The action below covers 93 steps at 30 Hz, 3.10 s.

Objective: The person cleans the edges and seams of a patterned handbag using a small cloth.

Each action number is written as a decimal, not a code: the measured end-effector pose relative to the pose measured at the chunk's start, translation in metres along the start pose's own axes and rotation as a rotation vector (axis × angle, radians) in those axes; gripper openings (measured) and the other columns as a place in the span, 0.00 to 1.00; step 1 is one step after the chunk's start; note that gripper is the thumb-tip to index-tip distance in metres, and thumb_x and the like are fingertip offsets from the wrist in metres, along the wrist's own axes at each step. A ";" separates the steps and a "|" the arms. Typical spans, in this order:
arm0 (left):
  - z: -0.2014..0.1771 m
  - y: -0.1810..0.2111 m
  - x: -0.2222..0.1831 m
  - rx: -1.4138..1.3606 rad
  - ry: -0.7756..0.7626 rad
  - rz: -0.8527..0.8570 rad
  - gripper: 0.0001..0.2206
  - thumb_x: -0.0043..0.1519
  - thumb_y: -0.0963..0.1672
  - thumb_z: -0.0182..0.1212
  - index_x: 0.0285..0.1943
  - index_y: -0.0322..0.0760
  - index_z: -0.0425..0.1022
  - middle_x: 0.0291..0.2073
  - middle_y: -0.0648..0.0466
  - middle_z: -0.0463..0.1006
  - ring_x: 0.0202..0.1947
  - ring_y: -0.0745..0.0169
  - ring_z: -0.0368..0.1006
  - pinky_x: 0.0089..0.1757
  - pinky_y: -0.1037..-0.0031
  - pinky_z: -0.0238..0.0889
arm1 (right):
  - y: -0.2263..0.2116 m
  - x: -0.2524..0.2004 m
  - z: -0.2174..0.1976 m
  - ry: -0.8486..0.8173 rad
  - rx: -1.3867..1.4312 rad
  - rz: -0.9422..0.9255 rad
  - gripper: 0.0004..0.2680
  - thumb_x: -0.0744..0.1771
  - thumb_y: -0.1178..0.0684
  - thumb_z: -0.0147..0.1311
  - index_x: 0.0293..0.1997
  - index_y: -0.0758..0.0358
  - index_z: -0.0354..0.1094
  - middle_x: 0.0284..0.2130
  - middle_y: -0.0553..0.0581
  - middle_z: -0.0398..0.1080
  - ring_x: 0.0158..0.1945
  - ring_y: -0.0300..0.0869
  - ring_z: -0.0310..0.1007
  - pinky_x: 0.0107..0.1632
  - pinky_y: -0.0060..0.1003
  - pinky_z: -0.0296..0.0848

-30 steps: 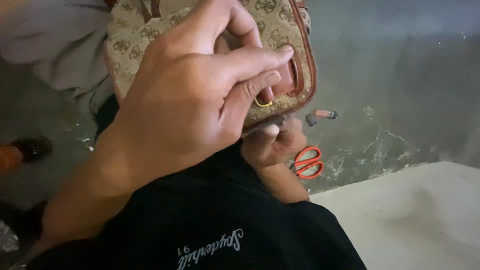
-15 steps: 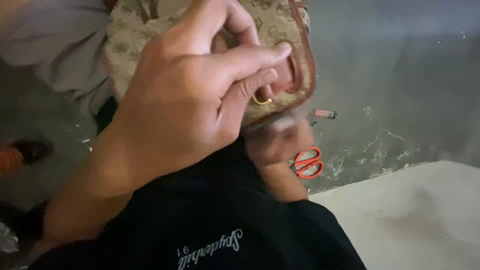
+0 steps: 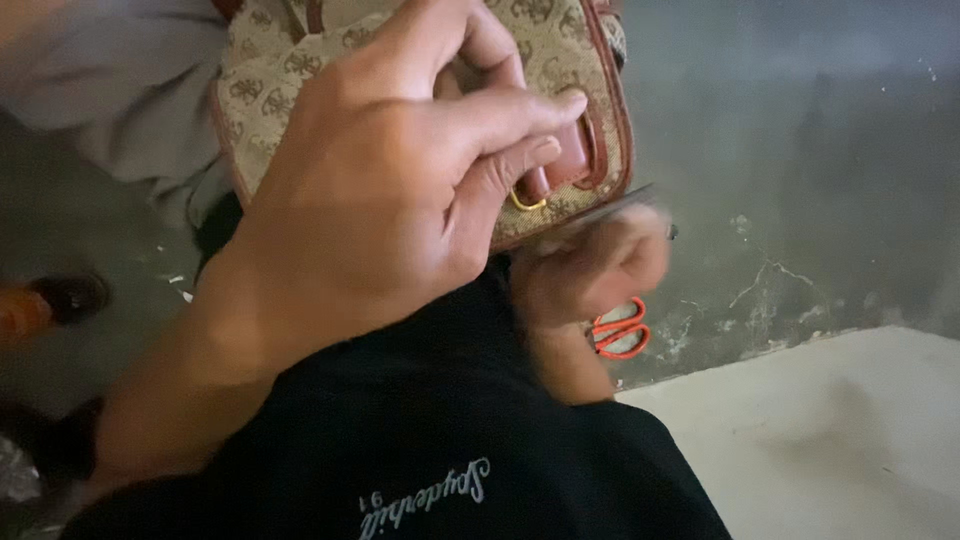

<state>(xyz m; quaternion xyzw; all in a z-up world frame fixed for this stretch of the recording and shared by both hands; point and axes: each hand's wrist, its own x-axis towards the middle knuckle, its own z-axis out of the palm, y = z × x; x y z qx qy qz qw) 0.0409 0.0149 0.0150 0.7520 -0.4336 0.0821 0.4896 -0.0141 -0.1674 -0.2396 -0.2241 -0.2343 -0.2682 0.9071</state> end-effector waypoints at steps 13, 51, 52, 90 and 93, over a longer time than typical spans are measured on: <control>-0.005 0.005 0.003 -0.067 -0.020 -0.028 0.08 0.74 0.36 0.55 0.49 0.25 0.82 0.42 0.46 0.68 0.34 0.57 0.75 0.39 0.67 0.64 | -0.024 0.062 0.135 0.389 -1.265 -0.091 0.14 0.72 0.40 0.39 0.38 0.62 0.54 0.33 0.55 0.58 0.38 0.43 0.58 0.43 0.44 0.62; 0.029 -0.217 -0.113 0.068 -0.016 -0.121 0.14 0.68 0.40 0.67 0.60 0.23 0.80 0.45 0.44 0.69 0.43 0.50 0.69 0.43 0.62 0.61 | -0.035 0.038 0.094 0.012 -1.183 -0.163 0.17 0.72 0.45 0.49 0.24 0.61 0.57 0.19 0.56 0.60 0.22 0.43 0.56 0.31 0.41 0.54; 0.029 -0.220 -0.119 0.069 -0.016 -0.124 0.14 0.68 0.41 0.67 0.60 0.24 0.80 0.45 0.44 0.69 0.43 0.50 0.69 0.43 0.62 0.61 | -0.034 0.040 0.096 -0.006 -1.133 -0.174 0.17 0.71 0.45 0.48 0.24 0.60 0.56 0.21 0.57 0.60 0.25 0.43 0.56 0.34 0.41 0.53; 0.036 -0.241 -0.147 0.173 -0.079 -0.155 0.28 0.55 0.48 0.77 0.62 0.29 0.78 0.46 0.45 0.67 0.39 0.52 0.68 0.34 0.61 0.61 | -0.032 0.062 0.095 -0.736 -1.057 -0.575 0.16 0.67 0.55 0.54 0.15 0.63 0.58 0.46 0.64 0.72 0.31 0.53 0.65 0.36 0.45 0.68; 0.039 -0.241 -0.138 0.178 -0.093 -0.138 0.29 0.55 0.49 0.78 0.62 0.29 0.78 0.46 0.45 0.67 0.38 0.52 0.68 0.34 0.61 0.61 | -0.037 0.066 0.094 -0.623 -0.981 -0.649 0.05 0.65 0.57 0.58 0.35 0.63 0.65 0.40 0.65 0.73 0.30 0.58 0.68 0.32 0.45 0.70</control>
